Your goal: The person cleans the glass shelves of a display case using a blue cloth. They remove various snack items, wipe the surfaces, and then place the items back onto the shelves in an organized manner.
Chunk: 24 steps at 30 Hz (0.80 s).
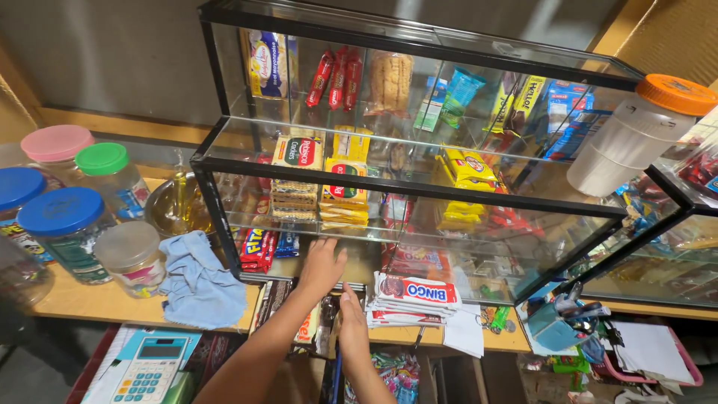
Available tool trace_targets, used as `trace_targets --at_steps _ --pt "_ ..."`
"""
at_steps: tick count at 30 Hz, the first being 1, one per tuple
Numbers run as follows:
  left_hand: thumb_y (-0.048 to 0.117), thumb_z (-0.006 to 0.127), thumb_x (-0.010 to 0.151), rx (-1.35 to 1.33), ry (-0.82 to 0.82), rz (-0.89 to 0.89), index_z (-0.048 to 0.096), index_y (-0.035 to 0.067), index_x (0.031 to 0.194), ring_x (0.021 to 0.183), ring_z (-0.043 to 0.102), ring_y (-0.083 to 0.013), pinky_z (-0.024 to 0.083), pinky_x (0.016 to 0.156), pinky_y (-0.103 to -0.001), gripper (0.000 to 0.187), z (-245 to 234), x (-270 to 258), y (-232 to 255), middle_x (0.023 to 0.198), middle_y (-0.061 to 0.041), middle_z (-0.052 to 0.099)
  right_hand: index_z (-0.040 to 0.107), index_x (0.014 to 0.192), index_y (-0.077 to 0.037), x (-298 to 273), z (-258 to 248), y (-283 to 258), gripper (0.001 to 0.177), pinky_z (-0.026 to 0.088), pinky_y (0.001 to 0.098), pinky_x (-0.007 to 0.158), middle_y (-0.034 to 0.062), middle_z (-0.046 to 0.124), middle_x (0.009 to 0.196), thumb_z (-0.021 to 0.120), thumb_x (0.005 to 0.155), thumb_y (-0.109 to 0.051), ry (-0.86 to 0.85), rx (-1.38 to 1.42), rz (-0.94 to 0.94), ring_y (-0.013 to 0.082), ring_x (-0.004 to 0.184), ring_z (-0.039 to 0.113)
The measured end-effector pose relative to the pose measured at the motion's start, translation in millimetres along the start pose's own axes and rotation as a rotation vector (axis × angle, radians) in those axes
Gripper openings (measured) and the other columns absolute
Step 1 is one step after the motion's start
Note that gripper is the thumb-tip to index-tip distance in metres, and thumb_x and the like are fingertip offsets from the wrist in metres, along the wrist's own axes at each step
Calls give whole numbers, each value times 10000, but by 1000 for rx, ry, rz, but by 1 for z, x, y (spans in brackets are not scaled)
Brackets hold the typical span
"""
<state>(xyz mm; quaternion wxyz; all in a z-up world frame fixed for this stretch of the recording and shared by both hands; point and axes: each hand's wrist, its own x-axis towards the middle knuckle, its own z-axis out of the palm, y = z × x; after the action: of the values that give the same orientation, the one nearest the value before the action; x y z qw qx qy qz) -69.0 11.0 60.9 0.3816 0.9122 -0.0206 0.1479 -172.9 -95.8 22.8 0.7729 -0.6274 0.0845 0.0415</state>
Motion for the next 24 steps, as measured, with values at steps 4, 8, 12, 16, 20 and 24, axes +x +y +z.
trace_targets --at_steps 4,8,12,16,20,24 --pt "333 647 940 27 -105 -251 635 100 1321 1292 560 -355 463 1093 -433 447 52 69 -2 1317 -182 642 449 1529 -72 4 -11 12 623 300 338 1190 77 473 1602 443 1001 -402 -11 37 25 208 1488 418" --pt "365 638 940 43 -12 -236 640 107 1315 1291 562 -364 457 1094 -444 455 92 129 -7 1323 -178 644 427 1552 -109 16 -27 51 669 344 432 1175 79 454 1612 441 976 -450 -44 66 108 246 1490 416" --pt "397 628 940 61 83 -195 645 114 1308 1289 563 -373 451 1095 -456 465 120 159 -17 1328 -174 647 401 1564 -122 29 -44 82 697 376 541 1161 108 417 1618 457 970 -482 -69 149 126 318 1487 446" --pt "429 618 940 60 144 -147 651 121 1302 1288 565 -382 445 1096 -467 476 147 169 -24 1334 -170 649 389 1575 -191 29 -57 75 676 327 513 1158 76 428 1624 412 970 -492 -34 28 177 278 1493 424" --pt "461 609 940 53 199 -70 656 129 1295 1287 567 -391 439 1097 -478 489 168 168 -32 1340 -166 651 411 1563 -195 21 -58 52 667 371 517 1152 74 460 1601 403 970 -500 -5 -28 159 273 1480 445" --pt "494 599 940 37 238 39 662 136 1289 1285 568 -399 433 1098 -490 504 191 162 -48 1346 -162 654 430 1558 -202 14 -52 36 655 375 500 1162 72 485 1585 382 978 -502 12 -60 192 267 1473 451"
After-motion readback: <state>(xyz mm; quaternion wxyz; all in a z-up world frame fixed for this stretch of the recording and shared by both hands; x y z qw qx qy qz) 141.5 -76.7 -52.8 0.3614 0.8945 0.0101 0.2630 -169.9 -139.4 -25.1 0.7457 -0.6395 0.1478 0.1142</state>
